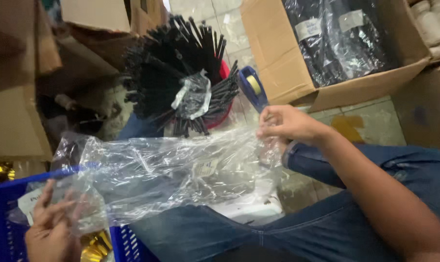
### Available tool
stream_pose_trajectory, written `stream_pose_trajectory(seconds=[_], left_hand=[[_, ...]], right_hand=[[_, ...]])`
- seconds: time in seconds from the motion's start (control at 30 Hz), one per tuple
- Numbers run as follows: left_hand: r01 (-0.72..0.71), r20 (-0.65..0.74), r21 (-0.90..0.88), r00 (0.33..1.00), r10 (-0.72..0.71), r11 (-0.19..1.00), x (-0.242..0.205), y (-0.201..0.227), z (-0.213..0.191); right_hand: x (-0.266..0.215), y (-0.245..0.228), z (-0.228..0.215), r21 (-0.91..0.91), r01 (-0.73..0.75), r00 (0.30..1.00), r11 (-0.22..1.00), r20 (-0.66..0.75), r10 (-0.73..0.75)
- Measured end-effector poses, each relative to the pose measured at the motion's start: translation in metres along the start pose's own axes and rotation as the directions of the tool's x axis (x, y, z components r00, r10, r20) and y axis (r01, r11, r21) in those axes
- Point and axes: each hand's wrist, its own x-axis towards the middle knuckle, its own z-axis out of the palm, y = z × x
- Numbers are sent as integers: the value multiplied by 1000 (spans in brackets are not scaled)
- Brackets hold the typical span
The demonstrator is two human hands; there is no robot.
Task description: The person sits on a low stool and packs black rods into a plastic bag. They seal the bag with tape and place it into a cardboard box. The person then opens another bag and continues to pack rods into it.
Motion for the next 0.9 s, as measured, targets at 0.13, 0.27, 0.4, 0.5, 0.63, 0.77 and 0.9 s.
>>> stream_pose_trajectory(seconds=[0.13,0.27,0.4,0.5,0.63,0.77,0.9], left_hand=[[494,165,-328,869,-466,805,5,102,58],[362,446,-203,861,-244,910,11,94,70],[218,170,243,950,-263,945,13,107,93],[232,82,-30,970,-229,972,14,86,89],[293,195,-352,952,-237,889,13,60,88],[177,30,-504,982,-188,845,13,47,100],[205,-16,-431,972,-234,879,5,63,99]], right_hand=[[-12,2,-23,132,136,978,982,-177,-112],[-30,-10,-35,159,111,978,981,-194,-80],[-34,-7,-45,277,162,967,947,-236,-96],[-44,-21,-55,340,249,913,907,-395,-103],[-43,-25,-57,271,294,773,916,-632,-61],[-42,-24,-41,691,185,983,699,-145,-116],[-16,16,-40,453,110,994,885,-61,-92]])
